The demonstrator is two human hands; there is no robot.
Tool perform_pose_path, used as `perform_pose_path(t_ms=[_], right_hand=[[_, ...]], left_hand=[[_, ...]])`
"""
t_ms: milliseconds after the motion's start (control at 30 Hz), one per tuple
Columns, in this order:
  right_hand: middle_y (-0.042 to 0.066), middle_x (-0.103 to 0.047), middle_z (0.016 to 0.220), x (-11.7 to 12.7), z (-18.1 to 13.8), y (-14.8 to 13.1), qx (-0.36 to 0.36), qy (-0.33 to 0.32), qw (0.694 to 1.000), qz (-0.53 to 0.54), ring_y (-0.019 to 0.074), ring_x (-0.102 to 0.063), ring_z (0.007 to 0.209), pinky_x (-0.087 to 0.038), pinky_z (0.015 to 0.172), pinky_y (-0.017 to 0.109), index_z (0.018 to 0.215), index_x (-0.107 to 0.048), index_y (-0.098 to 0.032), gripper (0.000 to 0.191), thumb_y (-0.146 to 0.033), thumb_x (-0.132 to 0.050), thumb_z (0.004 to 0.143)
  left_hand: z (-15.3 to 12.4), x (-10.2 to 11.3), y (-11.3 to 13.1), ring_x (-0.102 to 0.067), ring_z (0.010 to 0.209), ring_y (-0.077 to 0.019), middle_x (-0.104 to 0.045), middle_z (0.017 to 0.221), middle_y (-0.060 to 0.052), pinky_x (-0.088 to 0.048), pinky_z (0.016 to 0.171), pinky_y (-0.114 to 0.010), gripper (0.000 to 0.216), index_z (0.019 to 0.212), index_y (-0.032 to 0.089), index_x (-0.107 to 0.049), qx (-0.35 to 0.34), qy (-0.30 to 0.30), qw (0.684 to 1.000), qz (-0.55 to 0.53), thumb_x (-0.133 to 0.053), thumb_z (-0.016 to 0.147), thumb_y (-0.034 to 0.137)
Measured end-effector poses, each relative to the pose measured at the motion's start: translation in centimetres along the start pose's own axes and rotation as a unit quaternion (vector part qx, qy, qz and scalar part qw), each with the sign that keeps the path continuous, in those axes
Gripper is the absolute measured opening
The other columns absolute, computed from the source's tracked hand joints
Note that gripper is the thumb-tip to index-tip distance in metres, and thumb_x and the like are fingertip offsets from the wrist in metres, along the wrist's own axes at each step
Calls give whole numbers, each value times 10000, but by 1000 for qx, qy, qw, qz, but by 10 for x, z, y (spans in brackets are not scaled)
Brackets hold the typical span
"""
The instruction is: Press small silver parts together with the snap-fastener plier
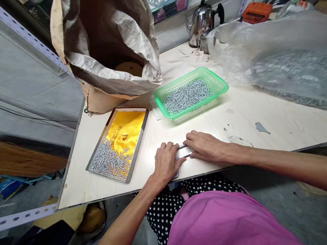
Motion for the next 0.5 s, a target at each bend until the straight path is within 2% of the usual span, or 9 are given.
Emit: perform_pose_path(t_ms=[100, 233, 300, 367, 400, 500], right_hand=[[99, -600, 951, -8, 8, -1, 19, -7, 1000, 8, 220, -532, 887, -430, 776, 326, 946, -606, -129, 90, -204, -576, 907], [81, -601, 899, -15, 12, -3, 39, -5, 999, 18, 203, -528, 850, -420, 768, 314, 901, -603, -138, 128, -206, -507, 950], [85, -600, 919, -14, 13, -1, 40, 8, 999, 17, 207, -525, 862, -424, 777, 318, 906, -605, -136, 120, -209, -517, 942], [100, -596, 976, -11, 14, 4, 35, 27, 999, 16, 224, -521, 909, -433, 794, 331, 965, -610, -128, 125, -232, -573, 907], [112, -589, 1017, -10, 15, 7, 32, 36, 999, 16, 240, -518, 943, -441, 807, 346, 1022, -607, -122, 212, -272, -625, 873], [169, -559, 1140, -5, 16, 16, 37, 51, 998, 24, 304, -510, 1029, -457, 854, 421, 1216, -545, -98, 660, -458, -775, 713]], left_hand=[[-3, 0, -2, -515, 966, -238, -612, 1009, -49, -428, 768, -349, 270, 1068, 201, -615, 24, 11, 1000, 7, -624, 880, 394], [-5, 1, -3, -535, 923, -228, -629, 943, -45, -435, 740, -343, 198, 964, 202, -646, 37, 20, 999, 16, -580, 910, 380], [-4, 1, -3, -544, 931, -238, -642, 957, -53, -454, 744, -351, 222, 1013, 202, -647, 38, 31, 999, 22, -589, 903, 387], [-6, 1, -4, -556, 972, -257, -654, 1034, -75, -483, 780, -377, 334, 1145, 187, -614, 48, 58, 997, 24, -614, 885, 396], [-9, 2, -3, -559, 1017, -272, -650, 1104, -96, -495, 821, -400, 407, 1214, 168, -581, 57, 82, 995, 25, -626, 877, 392], [-31, 6, 11, -484, 1244, -325, -552, 1344, -158, -455, 998, -486, 525, 1343, 114, -481, 49, 173, 983, 23, -624, 886, 328]])
Point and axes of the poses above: each hand's wrist, its own z-axis towards the middle knuckle, its own x-axis out of the back of the hand, y = z × x, the point moved 8 cm from there along z, towards the middle knuckle
